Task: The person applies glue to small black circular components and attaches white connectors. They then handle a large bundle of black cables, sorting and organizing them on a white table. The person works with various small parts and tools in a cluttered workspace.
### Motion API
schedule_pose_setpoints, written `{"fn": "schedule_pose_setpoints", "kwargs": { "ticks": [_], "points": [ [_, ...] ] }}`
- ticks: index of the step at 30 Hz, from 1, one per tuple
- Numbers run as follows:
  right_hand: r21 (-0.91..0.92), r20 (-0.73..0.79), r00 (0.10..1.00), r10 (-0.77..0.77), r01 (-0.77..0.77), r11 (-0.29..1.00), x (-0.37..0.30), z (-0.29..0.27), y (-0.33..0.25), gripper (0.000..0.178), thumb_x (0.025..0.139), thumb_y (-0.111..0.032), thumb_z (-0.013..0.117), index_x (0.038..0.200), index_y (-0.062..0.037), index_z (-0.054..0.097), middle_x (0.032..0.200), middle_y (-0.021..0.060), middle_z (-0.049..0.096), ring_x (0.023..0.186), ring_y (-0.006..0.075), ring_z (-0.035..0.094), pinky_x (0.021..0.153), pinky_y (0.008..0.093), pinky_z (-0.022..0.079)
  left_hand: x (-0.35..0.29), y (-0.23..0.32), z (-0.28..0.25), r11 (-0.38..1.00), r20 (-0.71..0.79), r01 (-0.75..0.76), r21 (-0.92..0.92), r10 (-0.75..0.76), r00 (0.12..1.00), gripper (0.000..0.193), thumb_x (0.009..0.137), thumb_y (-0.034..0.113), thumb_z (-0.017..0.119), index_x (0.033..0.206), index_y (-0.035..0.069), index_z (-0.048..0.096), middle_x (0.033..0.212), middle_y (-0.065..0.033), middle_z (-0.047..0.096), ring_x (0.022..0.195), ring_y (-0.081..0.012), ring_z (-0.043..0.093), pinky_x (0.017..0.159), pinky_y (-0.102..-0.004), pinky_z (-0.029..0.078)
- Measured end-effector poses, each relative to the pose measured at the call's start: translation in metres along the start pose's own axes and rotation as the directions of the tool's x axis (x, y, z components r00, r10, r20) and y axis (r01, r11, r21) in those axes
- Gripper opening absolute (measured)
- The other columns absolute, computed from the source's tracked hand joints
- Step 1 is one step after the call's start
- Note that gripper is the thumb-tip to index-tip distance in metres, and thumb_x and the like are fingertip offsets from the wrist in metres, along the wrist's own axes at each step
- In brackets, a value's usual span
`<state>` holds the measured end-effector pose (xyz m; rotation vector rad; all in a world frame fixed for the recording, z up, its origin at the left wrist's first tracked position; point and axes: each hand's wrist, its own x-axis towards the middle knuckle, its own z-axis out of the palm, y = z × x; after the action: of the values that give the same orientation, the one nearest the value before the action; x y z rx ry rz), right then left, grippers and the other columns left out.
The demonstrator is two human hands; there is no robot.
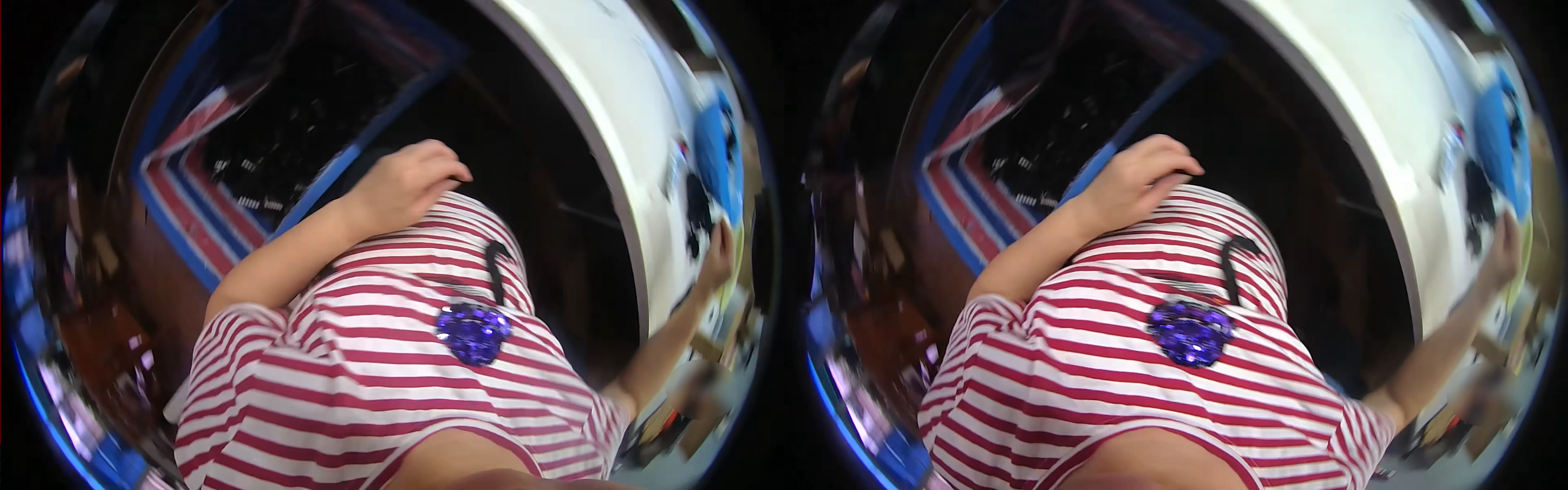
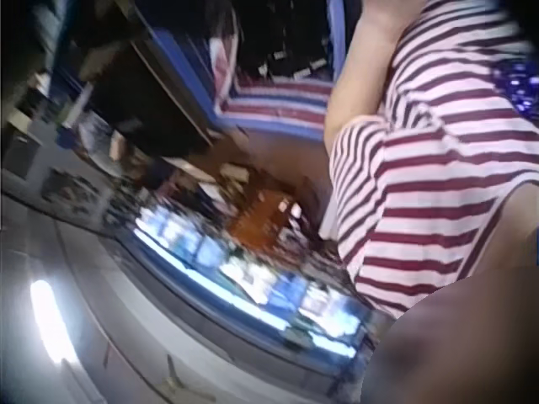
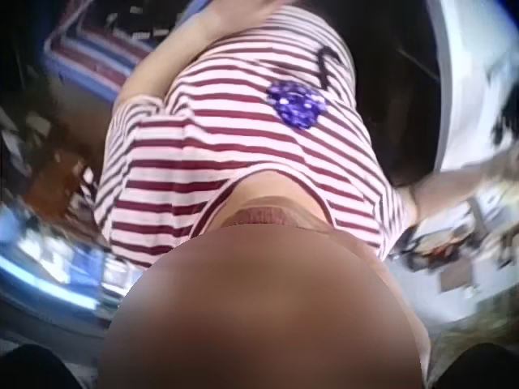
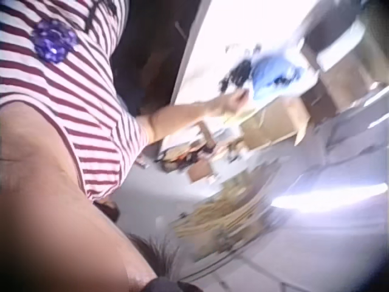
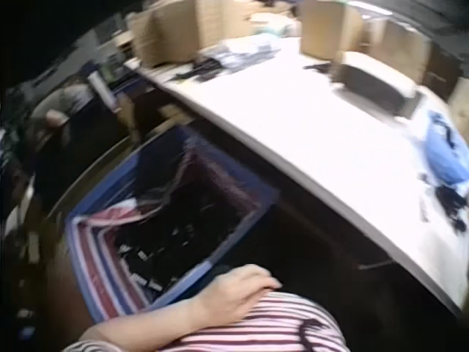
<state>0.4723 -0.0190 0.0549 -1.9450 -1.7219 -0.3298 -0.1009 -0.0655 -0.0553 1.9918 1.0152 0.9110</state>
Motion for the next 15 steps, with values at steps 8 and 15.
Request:
{"fn": "schedule_pose_setpoints", "kwargs": {
  "ticks": [8,15],
  "points": [
    [0.004,0.283,0.767,-0.575,0.599,0.801,0.000,0.052,-0.252,0.020,0.083,-0.004,0.058,0.103,-0.0047,0.063,0.095,0.0073,0.064,0.088,0.0176,0.061,0.079,0.0250,0.047,-0.035,-0.049,0.006,0.980,0.036,0.162,-0.117,-0.159,0.987,0.013,0.081,0.009,0.056,0.091,0.002,0.061,0.087,-0.0106,0.059,0.080,-0.0227,0.058,0.071,-0.0318,0.048],
    [0.054,0.319,0.469,-0.824,0.859,0.509,0.037,0.150,-0.378,0.044,0.086,-0.020,0.055,0.128,-0.0193,0.044,0.131,0.0094,0.042,0.118,0.0293,0.044,0.095,0.0411,0.040,-0.047,-0.085,-0.010,0.956,-0.047,0.231,-0.178,-0.243,0.969,0.012,0.081,0.010,0.056,0.089,0.003,0.062,0.086,-0.0095,0.059,0.080,-0.0239,0.058,0.072,-0.0320,0.048]
  ]
}}
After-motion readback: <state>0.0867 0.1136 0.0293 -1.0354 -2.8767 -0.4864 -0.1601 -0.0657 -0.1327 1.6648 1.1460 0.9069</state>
